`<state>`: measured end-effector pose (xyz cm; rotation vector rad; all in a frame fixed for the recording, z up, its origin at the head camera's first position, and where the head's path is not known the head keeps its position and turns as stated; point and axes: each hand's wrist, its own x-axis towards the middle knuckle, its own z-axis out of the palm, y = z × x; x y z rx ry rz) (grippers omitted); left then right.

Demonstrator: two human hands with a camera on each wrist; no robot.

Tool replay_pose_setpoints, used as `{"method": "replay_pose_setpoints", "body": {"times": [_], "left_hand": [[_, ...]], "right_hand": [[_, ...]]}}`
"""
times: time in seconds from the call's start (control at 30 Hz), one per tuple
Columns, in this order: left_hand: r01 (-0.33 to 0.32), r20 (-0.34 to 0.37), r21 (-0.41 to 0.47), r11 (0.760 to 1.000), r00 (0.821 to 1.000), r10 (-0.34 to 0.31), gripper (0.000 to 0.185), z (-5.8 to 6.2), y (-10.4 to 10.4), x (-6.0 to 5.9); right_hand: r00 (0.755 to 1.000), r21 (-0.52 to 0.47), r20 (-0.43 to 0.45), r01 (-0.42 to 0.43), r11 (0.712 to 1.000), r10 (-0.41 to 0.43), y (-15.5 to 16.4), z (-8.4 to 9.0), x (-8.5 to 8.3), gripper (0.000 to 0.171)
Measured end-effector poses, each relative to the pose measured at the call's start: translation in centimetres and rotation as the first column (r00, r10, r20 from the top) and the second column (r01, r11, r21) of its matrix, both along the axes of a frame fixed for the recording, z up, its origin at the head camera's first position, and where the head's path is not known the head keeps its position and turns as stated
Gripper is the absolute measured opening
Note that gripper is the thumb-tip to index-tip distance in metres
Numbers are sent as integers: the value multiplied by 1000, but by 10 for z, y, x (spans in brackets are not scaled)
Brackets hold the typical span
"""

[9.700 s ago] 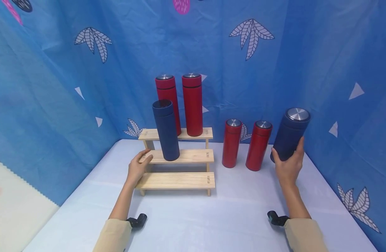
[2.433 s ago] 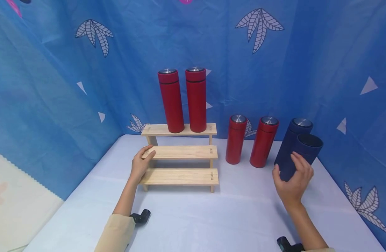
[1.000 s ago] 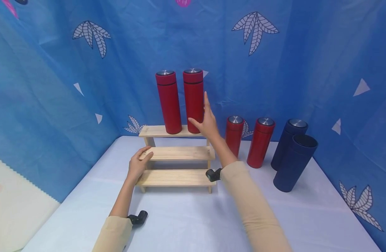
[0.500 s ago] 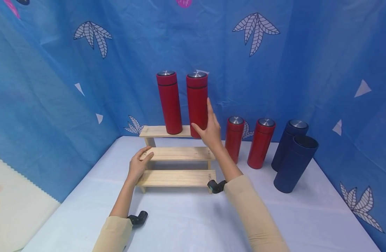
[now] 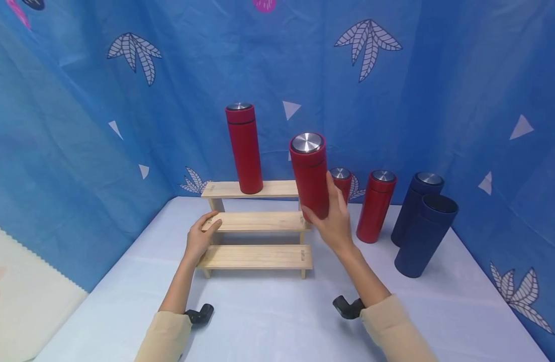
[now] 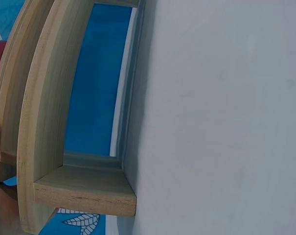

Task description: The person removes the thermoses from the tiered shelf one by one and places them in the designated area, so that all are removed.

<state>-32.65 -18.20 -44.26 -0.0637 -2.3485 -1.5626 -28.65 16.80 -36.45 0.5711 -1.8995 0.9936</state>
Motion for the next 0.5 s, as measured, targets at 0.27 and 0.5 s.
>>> {"method": "replay_pose_setpoints", "body": {"times": [0.27,0.5], "left_hand": [[-8,-9,4,1000,1000,9,52,-1,3,-1],[-21,-10,4,1000,1000,21,51,-2,2,-2]], "right_hand": [[997,-44,35,73,996,-71,58,-30,35,107],[959,-63,167,244,968,-230,97,-58,52,105]]}}
